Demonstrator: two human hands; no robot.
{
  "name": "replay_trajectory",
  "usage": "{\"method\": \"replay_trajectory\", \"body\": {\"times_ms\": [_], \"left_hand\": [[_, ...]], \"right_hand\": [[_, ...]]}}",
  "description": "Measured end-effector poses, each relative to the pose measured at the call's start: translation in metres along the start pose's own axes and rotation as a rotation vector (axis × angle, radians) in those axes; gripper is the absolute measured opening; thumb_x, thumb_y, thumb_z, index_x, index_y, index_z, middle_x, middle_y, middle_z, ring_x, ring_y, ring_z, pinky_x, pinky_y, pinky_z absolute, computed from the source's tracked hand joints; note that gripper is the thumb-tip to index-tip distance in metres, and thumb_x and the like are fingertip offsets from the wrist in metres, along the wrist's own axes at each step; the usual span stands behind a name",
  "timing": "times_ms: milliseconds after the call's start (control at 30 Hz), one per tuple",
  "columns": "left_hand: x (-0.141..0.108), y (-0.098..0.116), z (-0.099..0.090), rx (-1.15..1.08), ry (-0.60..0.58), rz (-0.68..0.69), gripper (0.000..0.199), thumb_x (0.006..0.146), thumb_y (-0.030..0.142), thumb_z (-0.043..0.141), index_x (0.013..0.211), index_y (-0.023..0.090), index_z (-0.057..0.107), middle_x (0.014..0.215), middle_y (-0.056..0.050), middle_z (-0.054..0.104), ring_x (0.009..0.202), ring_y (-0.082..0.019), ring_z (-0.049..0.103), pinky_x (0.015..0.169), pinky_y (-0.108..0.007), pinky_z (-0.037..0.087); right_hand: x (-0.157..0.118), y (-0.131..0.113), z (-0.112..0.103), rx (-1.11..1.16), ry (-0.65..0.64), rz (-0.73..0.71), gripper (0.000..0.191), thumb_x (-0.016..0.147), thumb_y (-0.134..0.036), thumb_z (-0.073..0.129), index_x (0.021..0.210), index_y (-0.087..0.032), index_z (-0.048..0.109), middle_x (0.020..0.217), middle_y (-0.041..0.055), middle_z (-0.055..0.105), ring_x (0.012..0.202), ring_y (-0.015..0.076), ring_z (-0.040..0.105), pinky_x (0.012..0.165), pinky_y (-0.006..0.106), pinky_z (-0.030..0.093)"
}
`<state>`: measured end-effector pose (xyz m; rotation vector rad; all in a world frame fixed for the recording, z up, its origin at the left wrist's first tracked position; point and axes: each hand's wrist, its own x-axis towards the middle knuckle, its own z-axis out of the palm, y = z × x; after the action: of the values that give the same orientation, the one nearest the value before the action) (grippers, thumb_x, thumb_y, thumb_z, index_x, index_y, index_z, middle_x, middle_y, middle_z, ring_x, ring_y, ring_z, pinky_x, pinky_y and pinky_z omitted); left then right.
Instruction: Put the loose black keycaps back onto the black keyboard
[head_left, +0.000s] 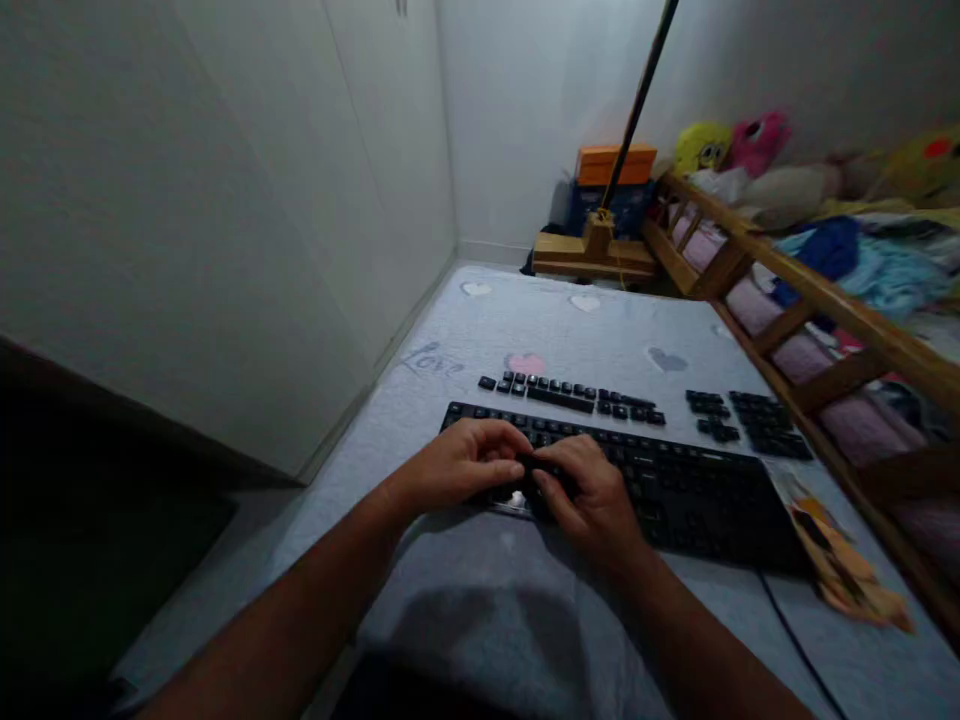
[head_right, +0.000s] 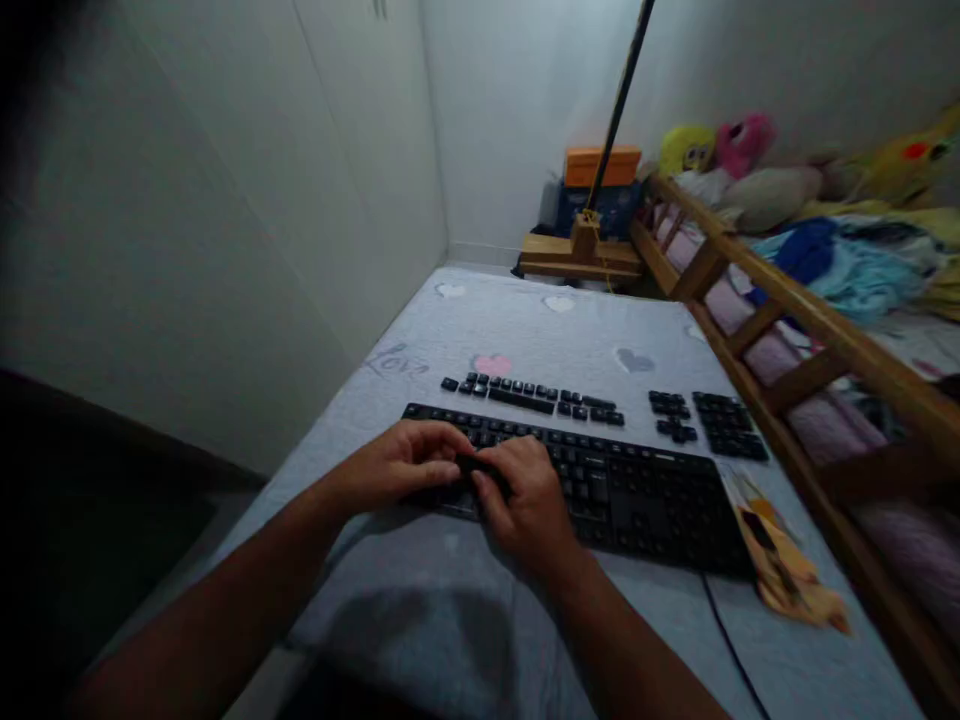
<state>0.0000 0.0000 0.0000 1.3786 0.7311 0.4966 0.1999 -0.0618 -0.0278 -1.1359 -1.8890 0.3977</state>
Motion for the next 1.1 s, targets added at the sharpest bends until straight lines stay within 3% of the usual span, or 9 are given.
{"method": "replay_trajectory", "body": {"times_ms": [267,867,1100], "left_hand": [[0.001,-0.013,0.001,-0.035,0.063,0.019,0.031,0.075,0.028,0.075,0.101,0.012,0.069,0.065,0.006,0.053,0.055,-0.006,0.043,0.050,-0.019,0.030],[0.002,-0.017,0.003,-0.032,0.074,0.007,0.032,0.073,0.028,0.076,0.099,0.011,0.071,0.063,0.005,0.055,0.054,-0.006,0.044,0.050,-0.019,0.033],[0.001,-0.018,0.005,0.089,0.086,0.059,0.029,0.074,0.028,0.074,0.099,0.013,0.073,0.065,0.004,0.056,0.057,-0.007,0.046,0.052,-0.020,0.035]], "right_hand": [[0.001,0.000,-0.001,0.011,-0.005,-0.004,0.018,0.096,-0.015,0.050,0.099,-0.020,0.066,0.084,0.0049,0.067,0.084,0.0201,0.058,0.075,0.037,0.046],[0.000,0.001,-0.001,-0.025,-0.025,0.002,0.011,0.091,-0.016,0.056,0.093,-0.019,0.065,0.079,0.0040,0.066,0.078,0.0196,0.057,0.073,0.037,0.043],[0.001,-0.001,-0.001,-0.020,-0.042,0.035,0.011,0.089,-0.015,0.056,0.089,-0.019,0.066,0.076,0.0035,0.064,0.077,0.0197,0.055,0.072,0.036,0.041]]}}
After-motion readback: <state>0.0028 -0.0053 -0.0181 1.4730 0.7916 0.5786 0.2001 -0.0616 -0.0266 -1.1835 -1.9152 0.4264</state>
